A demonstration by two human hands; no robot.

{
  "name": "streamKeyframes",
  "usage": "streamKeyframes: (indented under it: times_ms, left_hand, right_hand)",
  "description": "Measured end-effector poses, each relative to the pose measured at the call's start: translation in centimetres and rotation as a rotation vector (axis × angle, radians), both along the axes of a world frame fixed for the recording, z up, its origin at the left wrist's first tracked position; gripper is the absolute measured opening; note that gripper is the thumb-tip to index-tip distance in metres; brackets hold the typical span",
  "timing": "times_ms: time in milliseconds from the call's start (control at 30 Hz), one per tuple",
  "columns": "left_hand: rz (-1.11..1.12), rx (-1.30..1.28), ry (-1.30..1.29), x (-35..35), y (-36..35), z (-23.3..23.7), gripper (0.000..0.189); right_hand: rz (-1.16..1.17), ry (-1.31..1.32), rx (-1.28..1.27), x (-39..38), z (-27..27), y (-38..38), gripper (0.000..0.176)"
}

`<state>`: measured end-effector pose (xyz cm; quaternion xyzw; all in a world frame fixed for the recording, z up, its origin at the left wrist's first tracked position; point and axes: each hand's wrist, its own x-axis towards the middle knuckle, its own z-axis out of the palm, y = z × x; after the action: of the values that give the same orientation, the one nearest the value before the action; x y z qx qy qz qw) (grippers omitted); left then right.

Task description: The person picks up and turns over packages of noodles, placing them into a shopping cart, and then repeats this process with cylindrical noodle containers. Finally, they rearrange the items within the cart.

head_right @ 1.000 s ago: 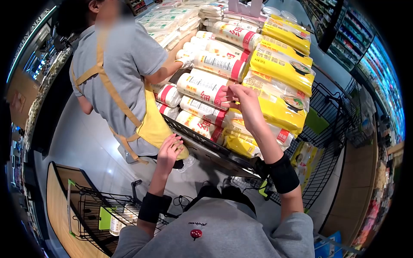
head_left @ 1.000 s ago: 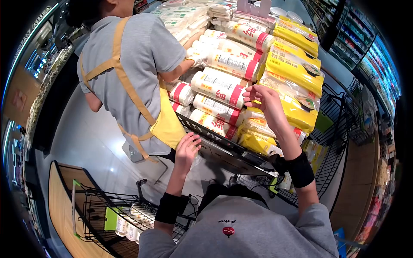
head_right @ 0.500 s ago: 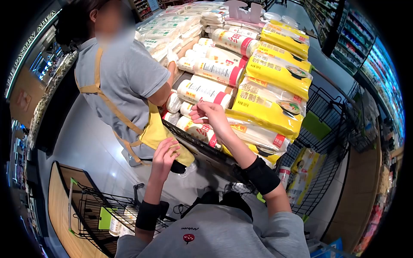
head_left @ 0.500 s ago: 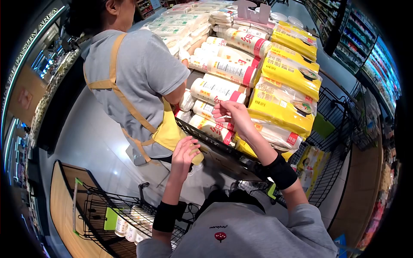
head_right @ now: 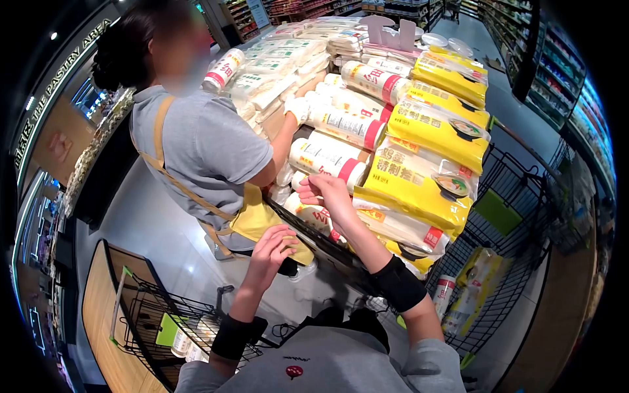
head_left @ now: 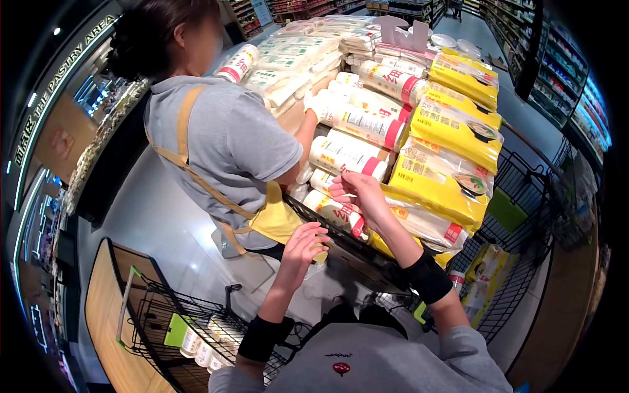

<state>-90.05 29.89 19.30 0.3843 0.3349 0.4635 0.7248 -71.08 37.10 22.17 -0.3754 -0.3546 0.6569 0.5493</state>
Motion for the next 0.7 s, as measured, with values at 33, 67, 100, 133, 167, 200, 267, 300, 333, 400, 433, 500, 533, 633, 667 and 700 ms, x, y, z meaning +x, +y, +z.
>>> streamKeyframes:
  times_ms: [33, 67, 100, 133, 167, 200, 267, 300, 333, 400, 433, 500, 533, 633, 667, 700]
  left_hand:
    - [0.0, 0.005, 0.007, 0.2, 0.1, 0.0, 0.031]
    - [0.004, 0.011, 0.006, 0.5, 0.1, 0.1, 0.031]
    - [0.009, 0.017, 0.004, 0.9, 0.2, 0.3, 0.031]
    - [0.013, 0.026, 0.004, 1.2, 0.3, 0.5, 0.031]
    - [0.015, 0.026, 0.001, 1.4, 0.5, 0.8, 0.03]
    - [0.017, 0.024, -0.002, 1.6, 0.6, 0.9, 0.03]
    - [0.029, 0.01, -0.003, 1.9, 0.5, 0.8, 0.03]
    - [0.039, 0.003, 0.001, 2.0, 0.6, 0.5, 0.03]
    - [0.049, -0.006, 0.005, 2.1, 0.6, 0.4, 0.03]
    - [0.058, -0.023, 0.038, 2.2, 0.4, 0.0, 0.03]
    - [0.065, -0.033, 0.054, 2.2, 0.3, -0.2, 0.03]
    - [0.107, -0.087, 0.102, 2.2, -0.2, -0.3, 0.03]
    - [0.135, -0.121, 0.122, 2.1, -0.7, -0.6, 0.03]
    - [0.202, -0.054, 0.034, 0.8, -2.6, -2.3, 0.029]
    - [0.256, -0.116, 0.068, 0.4, -3.0, -2.4, 0.028]
    - [0.259, -0.137, 0.071, -0.4, -3.6, -2.4, 0.028]
  right_hand:
    - [-0.006, 0.013, 0.011, -0.3, 0.5, 0.5, 0.027]
    - [-0.002, 0.019, 0.034, -0.5, 1.2, 1.0, 0.027]
    - [0.002, 0.025, 0.056, -0.8, 2.2, 1.4, 0.027]
    - [0.005, 0.032, 0.082, -1.0, 2.9, 1.8, 0.027]
    - [0.008, 0.041, 0.11, -1.2, 3.2, 2.1, 0.027]
    - [0.021, 0.034, 0.108, -1.2, 3.3, 2.1, 0.027]
    - [0.046, 0.018, 0.098, -1.0, 3.3, 1.6, 0.027]
    - [0.04, 0.007, 0.088, -0.8, 2.7, 1.5, 0.027]
    - [0.062, -0.015, 0.054, -0.5, 2.2, 1.2, 0.028]
    - [0.054, -0.021, 0.062, -0.2, 1.1, 0.8, 0.028]
    - [0.054, -0.043, 0.055, -0.2, 0.9, 0.3, 0.028]
    - [0.066, -0.024, 0.064, -0.5, 0.3, -0.2, 0.027]
    - [0.056, -0.001, 0.068, -1.0, -0.1, -0.5, 0.026]
    - [0.004, -0.015, 0.233, -2.4, 0.0, -2.2, 0.022]
    - [-0.007, -0.044, 0.286, -2.8, 1.0, -3.2, 0.021]
    - [-0.007, -0.173, 0.419, -3.0, 1.8, -4.1, 0.019]
